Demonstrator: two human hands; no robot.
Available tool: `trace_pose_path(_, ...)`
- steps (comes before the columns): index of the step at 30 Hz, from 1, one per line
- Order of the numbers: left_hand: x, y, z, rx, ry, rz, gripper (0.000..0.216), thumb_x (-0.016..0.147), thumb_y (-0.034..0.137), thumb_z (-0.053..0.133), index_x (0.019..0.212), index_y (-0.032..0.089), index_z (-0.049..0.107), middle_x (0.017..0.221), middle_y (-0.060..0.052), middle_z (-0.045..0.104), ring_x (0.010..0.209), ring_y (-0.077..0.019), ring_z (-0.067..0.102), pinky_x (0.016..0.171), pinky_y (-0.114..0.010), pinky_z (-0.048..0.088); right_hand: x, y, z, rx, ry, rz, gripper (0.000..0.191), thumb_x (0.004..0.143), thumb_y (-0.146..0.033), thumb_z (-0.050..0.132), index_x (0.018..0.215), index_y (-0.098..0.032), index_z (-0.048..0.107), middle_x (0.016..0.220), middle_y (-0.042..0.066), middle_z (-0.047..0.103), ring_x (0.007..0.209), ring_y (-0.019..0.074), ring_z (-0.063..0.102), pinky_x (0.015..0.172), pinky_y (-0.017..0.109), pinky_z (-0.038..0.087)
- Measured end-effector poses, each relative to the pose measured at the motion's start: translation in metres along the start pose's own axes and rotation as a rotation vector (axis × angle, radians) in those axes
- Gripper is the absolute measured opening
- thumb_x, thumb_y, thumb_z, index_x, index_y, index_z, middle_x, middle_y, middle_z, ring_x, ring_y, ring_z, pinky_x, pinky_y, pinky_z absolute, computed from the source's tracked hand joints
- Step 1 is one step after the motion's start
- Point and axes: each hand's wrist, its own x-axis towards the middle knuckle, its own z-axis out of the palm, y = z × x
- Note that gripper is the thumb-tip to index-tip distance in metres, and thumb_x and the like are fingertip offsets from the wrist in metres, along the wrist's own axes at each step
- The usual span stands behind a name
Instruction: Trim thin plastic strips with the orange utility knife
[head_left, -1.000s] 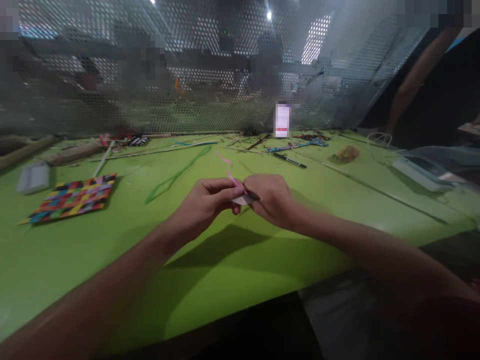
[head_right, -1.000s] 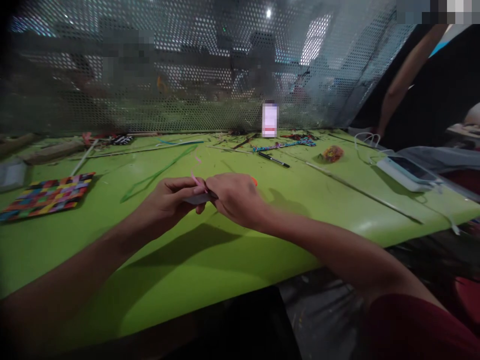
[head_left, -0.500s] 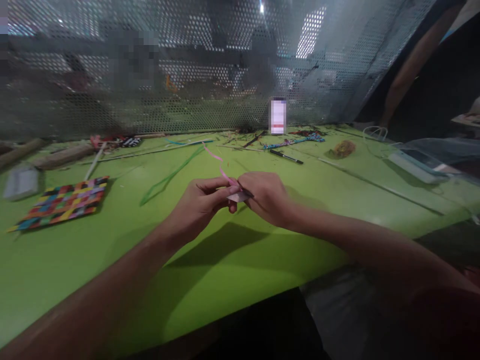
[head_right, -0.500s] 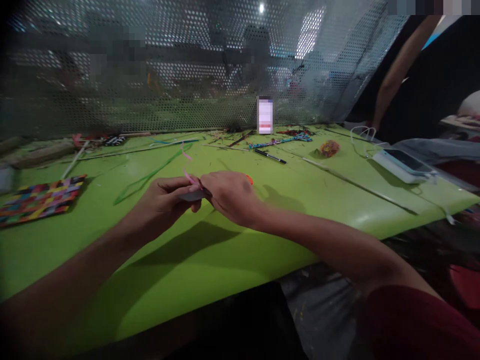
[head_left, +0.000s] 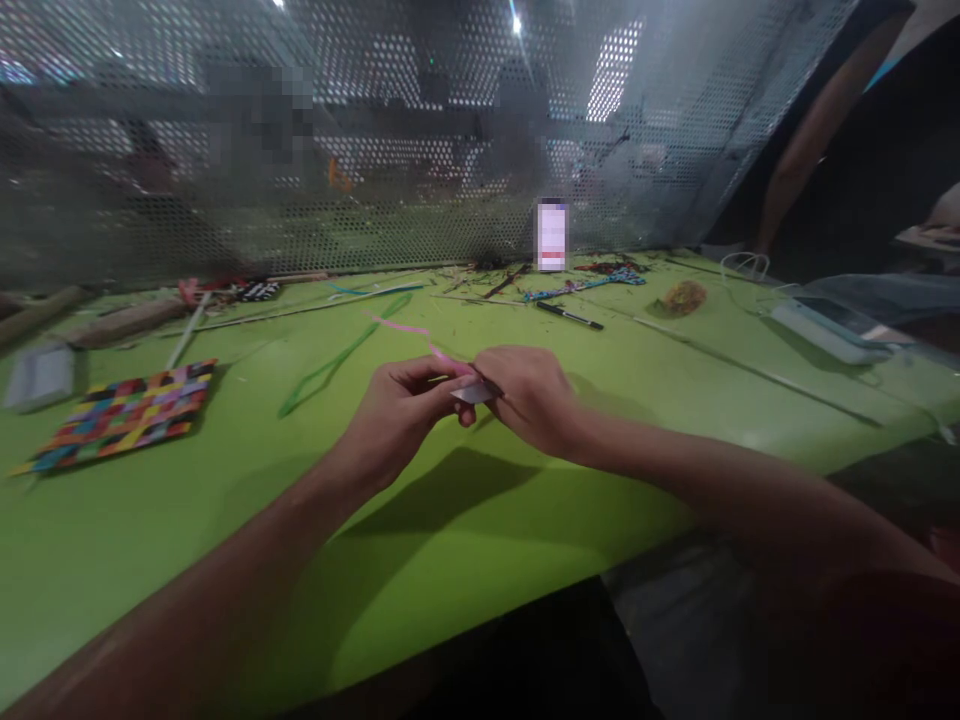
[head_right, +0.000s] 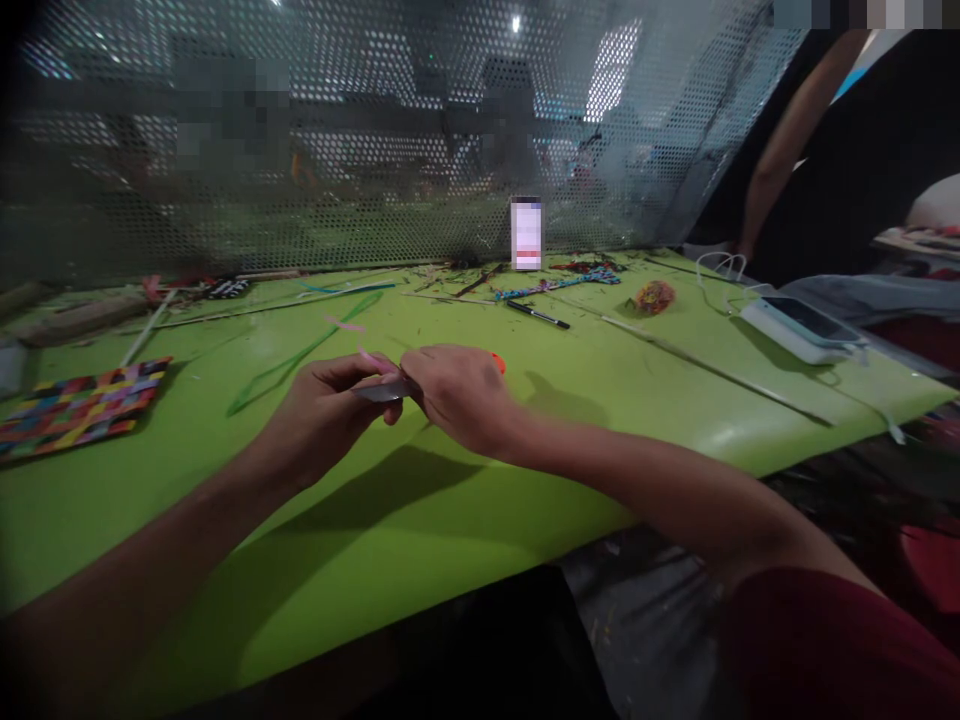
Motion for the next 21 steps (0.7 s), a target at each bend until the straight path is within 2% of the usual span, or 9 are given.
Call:
trace_pose_path(7,0.0002,-0.0002,0.0006,0.004,0.031,-0.004,0.009,0.070,0.021,0.086,0.075,0.018,0.079,0.069,-0.002,0.070,0.059,-0.0115,0.061,0.061,-0.026,0.055,0.0001,0.0002,0.0020,0.005,0.000,0.013,0.017,0.095,-0.016,0.049,0.079,-0.015,0.055,0.073,0.002,0.057,0.067,0.0118,0.043,0.064,0.024,0.024)
trace_pose_path(13,0.0010,-0.0006,0.0002,-0.035,0.002,0.006,0.004,0.074,0.017,0.083,0.075,0.019,0.079,0.072,-0.002,0.072,0.060,-0.0097,0.061,0.061,-0.023,0.053,0.0016,-0.0003,-0.0003,0.024,-0.024,0.036,0.017,0.093,-0.013,0.050,0.077,-0.015,0.054,0.072,0.002,0.056,0.066,0.0110,0.043,0.064,0.024,0.024)
trace_pose_path(21,0.0032,-0.0042,-0.0027,-0.027,0.003,-0.030,0.009,0.077,0.024,0.082,0.078,0.017,0.077,0.074,-0.003,0.071,0.059,-0.0095,0.059,0.060,-0.024,0.051,0.0010,0.0043,0.0015,0.086,0.022,0.027,0.019,0.087,-0.014,0.051,0.068,-0.016,0.048,0.064,-0.002,0.049,0.058,0.0083,0.036,0.059,0.024,0.022)
